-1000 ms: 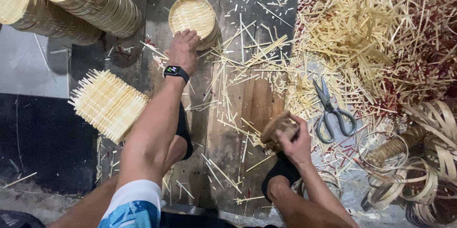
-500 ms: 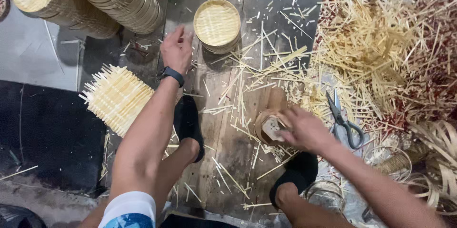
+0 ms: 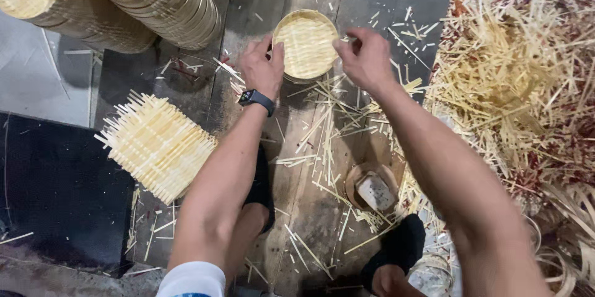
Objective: The person weaves thin bamboo strips into mats, trims the edges with scissors, and fits the mats into circular bamboo frames to construct small containers.
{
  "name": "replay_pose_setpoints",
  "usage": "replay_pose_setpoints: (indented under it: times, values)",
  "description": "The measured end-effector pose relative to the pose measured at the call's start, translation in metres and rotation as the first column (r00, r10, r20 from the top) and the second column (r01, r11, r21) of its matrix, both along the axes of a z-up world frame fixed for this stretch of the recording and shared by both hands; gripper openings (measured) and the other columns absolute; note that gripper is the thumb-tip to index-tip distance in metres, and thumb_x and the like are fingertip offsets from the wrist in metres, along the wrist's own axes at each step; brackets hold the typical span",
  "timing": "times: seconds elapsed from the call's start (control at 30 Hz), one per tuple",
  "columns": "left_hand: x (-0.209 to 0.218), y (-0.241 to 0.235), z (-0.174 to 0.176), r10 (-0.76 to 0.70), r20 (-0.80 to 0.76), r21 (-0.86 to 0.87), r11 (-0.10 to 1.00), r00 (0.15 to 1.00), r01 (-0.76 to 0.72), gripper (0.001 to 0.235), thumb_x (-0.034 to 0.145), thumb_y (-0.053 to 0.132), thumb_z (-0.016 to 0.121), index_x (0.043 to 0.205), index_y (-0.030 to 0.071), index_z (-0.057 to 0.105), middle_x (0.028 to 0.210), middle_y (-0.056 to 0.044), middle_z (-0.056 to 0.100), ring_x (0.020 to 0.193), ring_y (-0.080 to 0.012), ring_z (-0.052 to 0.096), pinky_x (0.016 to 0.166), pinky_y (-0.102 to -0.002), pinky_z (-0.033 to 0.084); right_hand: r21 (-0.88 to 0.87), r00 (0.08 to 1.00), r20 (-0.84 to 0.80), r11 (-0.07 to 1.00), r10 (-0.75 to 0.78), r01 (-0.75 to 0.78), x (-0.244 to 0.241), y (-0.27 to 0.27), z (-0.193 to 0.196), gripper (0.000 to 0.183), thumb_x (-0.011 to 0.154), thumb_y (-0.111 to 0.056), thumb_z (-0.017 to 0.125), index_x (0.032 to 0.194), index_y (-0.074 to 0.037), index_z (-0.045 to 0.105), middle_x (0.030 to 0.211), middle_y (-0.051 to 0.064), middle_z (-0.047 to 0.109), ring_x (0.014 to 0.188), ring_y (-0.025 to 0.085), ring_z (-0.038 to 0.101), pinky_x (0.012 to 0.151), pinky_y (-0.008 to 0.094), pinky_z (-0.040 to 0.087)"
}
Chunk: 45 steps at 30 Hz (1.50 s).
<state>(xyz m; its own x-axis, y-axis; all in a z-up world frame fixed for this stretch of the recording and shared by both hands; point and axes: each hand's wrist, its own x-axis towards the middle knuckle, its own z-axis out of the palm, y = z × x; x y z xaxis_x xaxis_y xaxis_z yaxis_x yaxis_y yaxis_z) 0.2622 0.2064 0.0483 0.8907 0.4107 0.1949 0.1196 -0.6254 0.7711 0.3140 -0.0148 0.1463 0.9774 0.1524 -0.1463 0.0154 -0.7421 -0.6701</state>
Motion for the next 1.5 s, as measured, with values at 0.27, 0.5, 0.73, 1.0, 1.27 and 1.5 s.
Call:
replay_pose_setpoints:
  times: [0.27,0.5,0.73,1.0,1.27,1.5]
  values:
    - [0.003,-0.004,0.003,0.000,0.028,0.080,0.997,1.000,-0.002,0.027,0.097,0.021,0.067,0.116,0.005,0.076,0.095,-0.017,0.072,0.085,-0.0365,0.070,0.077,-0.045,0.055,0.113,0.984,0.146,0.990,-0.100,0.084,0.003,0.010,-0.053,0.025,0.091,-0.016,0.069,0.106,0.001,0.078,0.094,0.025,0.075,0.082,0.032,0.076,0.080,0.040,0.059]
    - [0.010,0.000,-0.020,0.038,-0.011,-0.121,0.992,0.999,-0.040,0.037,0.095,0.032,0.069,0.119,0.004,0.075,0.101,-0.017,0.076,0.088,-0.0290,0.074,0.081,-0.038,0.058,0.088,0.974,0.191,0.990,-0.124,0.109,0.000,0.013,-0.060,0.024,0.091,-0.019,0.070,0.101,0.002,0.078,0.089,0.025,0.074,0.081,0.035,0.075,0.077,0.042,0.058]
    - [0.013,0.003,-0.045,-0.063,-0.240,-0.676,0.727,0.969,-0.120,0.076,0.099,0.066,0.051,0.126,-0.003,0.070,0.123,-0.019,0.075,0.116,-0.0253,0.068,0.102,-0.034,0.049,0.124,0.976,-0.164,0.978,-0.144,0.165,0.004,0.009,-0.090,0.041,0.101,-0.031,0.055,0.097,0.004,0.074,0.073,0.020,0.071,0.069,0.027,0.070,0.071,0.041,0.054]
    - [0.013,-0.001,-0.026,0.011,-0.514,-0.384,0.892,0.858,-0.241,0.088,0.094,0.074,0.030,0.105,0.002,0.080,0.099,-0.022,0.078,0.102,-0.0335,0.074,0.093,-0.041,0.052,0.189,0.952,-0.178,0.941,-0.249,0.281,-0.002,0.015,-0.099,0.046,0.101,-0.038,0.055,0.094,0.003,0.076,0.073,0.018,0.073,0.071,0.026,0.071,0.070,0.040,0.054]
    - [0.021,0.002,-0.037,-0.006,-0.520,-0.353,0.912,0.854,-0.208,0.093,0.093,0.076,0.025,0.107,0.002,0.078,0.100,-0.027,0.076,0.104,-0.0406,0.071,0.094,-0.046,0.051,0.146,0.974,-0.033,0.963,-0.224,0.226,-0.018,0.023,-0.075,0.041,0.104,-0.032,0.050,0.117,0.000,0.072,0.091,0.025,0.074,0.089,0.036,0.073,0.081,0.044,0.053]
    - [0.026,0.004,-0.035,-0.008,-0.587,-0.403,0.870,0.809,-0.284,0.094,0.090,0.078,0.030,0.097,-0.003,0.078,0.097,-0.027,0.077,0.098,-0.0389,0.075,0.089,-0.046,0.054,0.187,0.952,-0.159,0.939,-0.262,0.290,-0.022,0.026,-0.071,0.043,0.103,-0.036,0.050,0.108,-0.001,0.074,0.088,0.019,0.077,0.085,0.028,0.075,0.080,0.041,0.055]
